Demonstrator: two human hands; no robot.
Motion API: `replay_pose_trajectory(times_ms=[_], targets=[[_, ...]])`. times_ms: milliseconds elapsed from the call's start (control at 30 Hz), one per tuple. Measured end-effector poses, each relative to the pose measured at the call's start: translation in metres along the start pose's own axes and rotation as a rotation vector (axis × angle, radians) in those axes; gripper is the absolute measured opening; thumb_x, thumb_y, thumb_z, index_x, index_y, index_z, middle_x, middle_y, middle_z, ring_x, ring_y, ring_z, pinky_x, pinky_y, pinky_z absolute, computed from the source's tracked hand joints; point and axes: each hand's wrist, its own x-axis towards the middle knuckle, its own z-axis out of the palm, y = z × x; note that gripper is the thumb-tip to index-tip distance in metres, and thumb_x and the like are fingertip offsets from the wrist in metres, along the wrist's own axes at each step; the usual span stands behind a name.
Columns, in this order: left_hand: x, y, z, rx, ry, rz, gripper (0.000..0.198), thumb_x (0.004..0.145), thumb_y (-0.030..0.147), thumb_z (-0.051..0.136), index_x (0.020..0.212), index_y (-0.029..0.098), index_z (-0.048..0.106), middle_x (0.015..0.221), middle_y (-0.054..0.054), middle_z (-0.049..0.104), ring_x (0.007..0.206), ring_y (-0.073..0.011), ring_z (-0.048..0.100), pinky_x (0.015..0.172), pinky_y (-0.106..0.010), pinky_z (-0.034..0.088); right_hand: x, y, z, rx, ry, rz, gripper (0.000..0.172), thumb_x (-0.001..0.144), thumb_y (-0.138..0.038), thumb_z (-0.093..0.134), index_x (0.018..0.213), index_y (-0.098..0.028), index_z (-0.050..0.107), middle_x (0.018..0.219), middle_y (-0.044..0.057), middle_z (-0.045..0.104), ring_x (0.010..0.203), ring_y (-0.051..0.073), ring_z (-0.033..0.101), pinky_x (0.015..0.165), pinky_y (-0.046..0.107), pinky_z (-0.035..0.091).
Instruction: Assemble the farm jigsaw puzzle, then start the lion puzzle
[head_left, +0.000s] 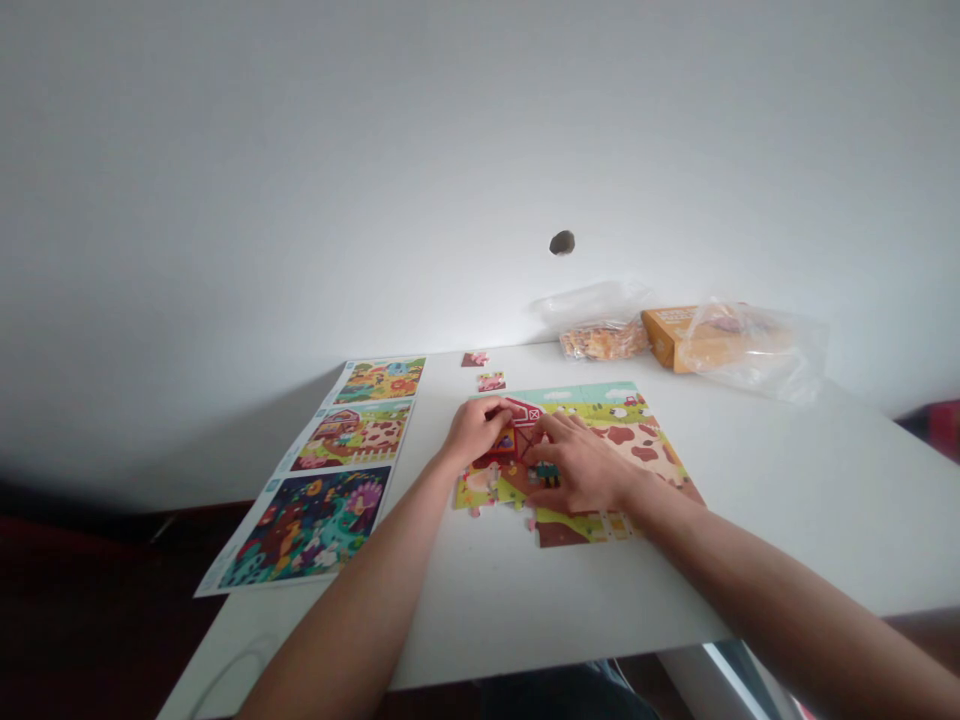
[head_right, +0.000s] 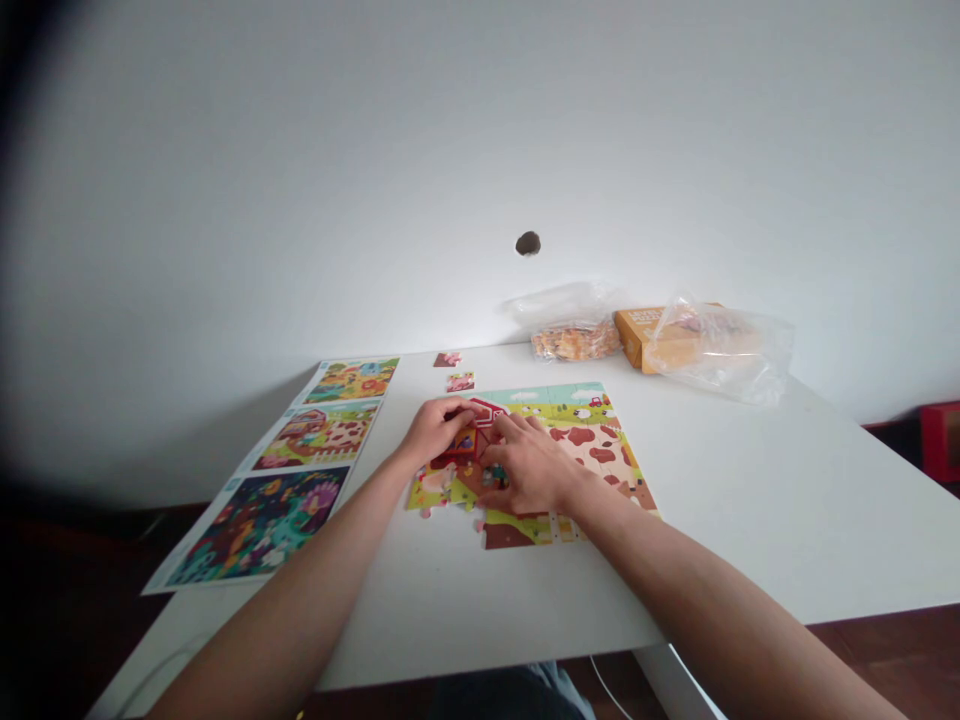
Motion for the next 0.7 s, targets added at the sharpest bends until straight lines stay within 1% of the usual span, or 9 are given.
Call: replay_pose_trajectory(times_ms=[133,367,400,467,533,600,700], targets=[[-0.0004,0.0018,-0.0007,-0.008,-0.001,0.004,0.021,0.087,0.028,0.056,0.091,0.023,0.076,0.096,-0.001,0.076,0.089,-0.0192,0.069,0.087,-0.030,0.051,0.0004,-0.0015,0.0014,0.016,-0.010,-0.005,0.036,0.074,-0.049,0.076,0.099,-0.023,0.071,0.105,0.010,0.054,0.101,0.027,0.050,0.087,0.041,0.042],[-0.0004,0.0017,-0.0007,0.013,0.000,0.011,0.020,0.087,0.027,0.056,0.092,0.022,0.076,0.094,-0.002,0.076,0.089,-0.0192,0.069,0.086,-0.030,0.051,-0.0001,-0.0013,0.0019,0.043,-0.017,-0.003,0.039,0.075,-0.048,0.075,0.104,-0.022,0.069,0.111,0.011,0.055,0.105,0.028,0.050,0.091,0.042,0.042],[-0.0005,0.0014,-0.0007,0.014,0.002,0.012,0.020,0.087,0.027,0.056,0.092,0.022,0.076,0.094,-0.002,0.076,0.089,-0.0191,0.069,0.086,-0.030,0.051,-0.0001,-0.0014,0.0018,0.042,-0.019,-0.002,0.042,0.074,-0.048,0.076,0.106,-0.022,0.069,0.112,0.011,0.055,0.105,0.028,0.050,0.091,0.043,0.042],[-0.0006,0.0006,-0.0003,0.014,0.002,0.014,0.021,0.087,0.027,0.056,0.092,0.022,0.075,0.094,-0.002,0.076,0.089,-0.0191,0.069,0.086,-0.030,0.051,0.0001,-0.0015,0.0021,0.042,-0.015,0.002,0.051,0.074,-0.050,0.075,0.116,-0.022,0.066,0.114,0.012,0.055,0.105,0.028,0.050,0.091,0.044,0.042],[-0.0006,-0.0005,0.0003,0.011,0.001,0.015,0.021,0.087,0.027,0.056,0.092,0.022,0.075,0.095,-0.002,0.076,0.089,-0.0191,0.068,0.086,-0.030,0.051,0.0002,-0.0009,0.0034,0.042,-0.013,0.002,0.057,0.076,-0.051,0.073,0.125,-0.024,0.062,0.116,0.012,0.054,0.106,0.028,0.050,0.092,0.044,0.042],[-0.0004,-0.0017,0.0011,0.006,0.007,0.016,0.021,0.088,0.027,0.055,0.093,0.022,0.075,0.095,-0.002,0.076,0.090,-0.0190,0.068,0.087,-0.030,0.051,0.0000,0.0001,0.0054,0.042,-0.018,-0.003,0.053,0.079,-0.051,0.070,0.125,-0.026,0.063,0.114,0.011,0.054,0.106,0.028,0.051,0.092,0.044,0.042],[0.0000,-0.0027,0.0019,0.002,0.016,0.018,0.021,0.088,0.027,0.055,0.093,0.022,0.075,0.096,-0.002,0.076,0.091,-0.0187,0.068,0.089,-0.030,0.051,-0.0004,0.0019,0.0084,0.043,-0.022,-0.011,0.045,0.081,-0.049,0.069,0.119,-0.027,0.067,0.112,0.010,0.054,0.107,0.028,0.050,0.093,0.044,0.041]])
